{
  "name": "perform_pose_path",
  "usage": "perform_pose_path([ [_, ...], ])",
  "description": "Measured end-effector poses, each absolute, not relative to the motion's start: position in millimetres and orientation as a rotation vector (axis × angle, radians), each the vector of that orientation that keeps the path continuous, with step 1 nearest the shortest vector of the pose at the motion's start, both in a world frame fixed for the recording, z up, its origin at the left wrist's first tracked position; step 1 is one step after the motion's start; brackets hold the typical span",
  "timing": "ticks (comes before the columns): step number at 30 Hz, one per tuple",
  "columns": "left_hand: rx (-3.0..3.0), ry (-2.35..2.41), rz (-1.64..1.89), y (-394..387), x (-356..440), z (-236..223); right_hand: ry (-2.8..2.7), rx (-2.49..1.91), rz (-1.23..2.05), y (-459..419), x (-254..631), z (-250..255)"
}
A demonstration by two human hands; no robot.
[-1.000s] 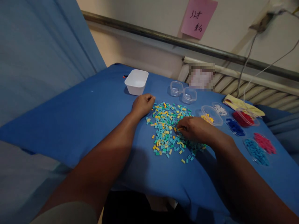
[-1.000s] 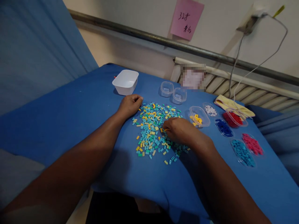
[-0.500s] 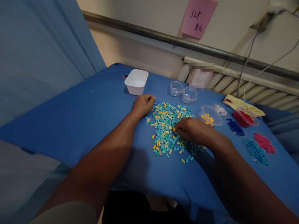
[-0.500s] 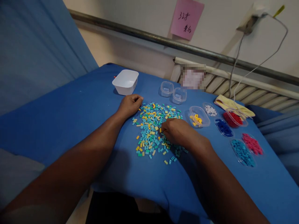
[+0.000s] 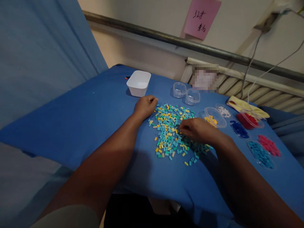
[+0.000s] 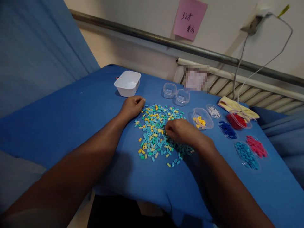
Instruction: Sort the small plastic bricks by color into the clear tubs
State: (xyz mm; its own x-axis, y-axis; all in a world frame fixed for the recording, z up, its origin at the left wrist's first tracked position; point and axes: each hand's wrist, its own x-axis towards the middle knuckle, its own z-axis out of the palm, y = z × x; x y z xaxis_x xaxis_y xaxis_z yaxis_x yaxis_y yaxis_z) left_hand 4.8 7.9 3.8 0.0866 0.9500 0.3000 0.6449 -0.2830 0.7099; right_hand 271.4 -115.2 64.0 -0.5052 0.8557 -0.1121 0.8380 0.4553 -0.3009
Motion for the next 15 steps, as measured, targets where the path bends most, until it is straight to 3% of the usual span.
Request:
perform_pose_path([
  [4,1.997,1.564,1.049,8,5,4,-2.507,-1.462,0.597,-114,288,69],
  [15,1.990,1.579,1.030,8,5,4,-2.724,-1.470,0.442,-117,267,57],
])
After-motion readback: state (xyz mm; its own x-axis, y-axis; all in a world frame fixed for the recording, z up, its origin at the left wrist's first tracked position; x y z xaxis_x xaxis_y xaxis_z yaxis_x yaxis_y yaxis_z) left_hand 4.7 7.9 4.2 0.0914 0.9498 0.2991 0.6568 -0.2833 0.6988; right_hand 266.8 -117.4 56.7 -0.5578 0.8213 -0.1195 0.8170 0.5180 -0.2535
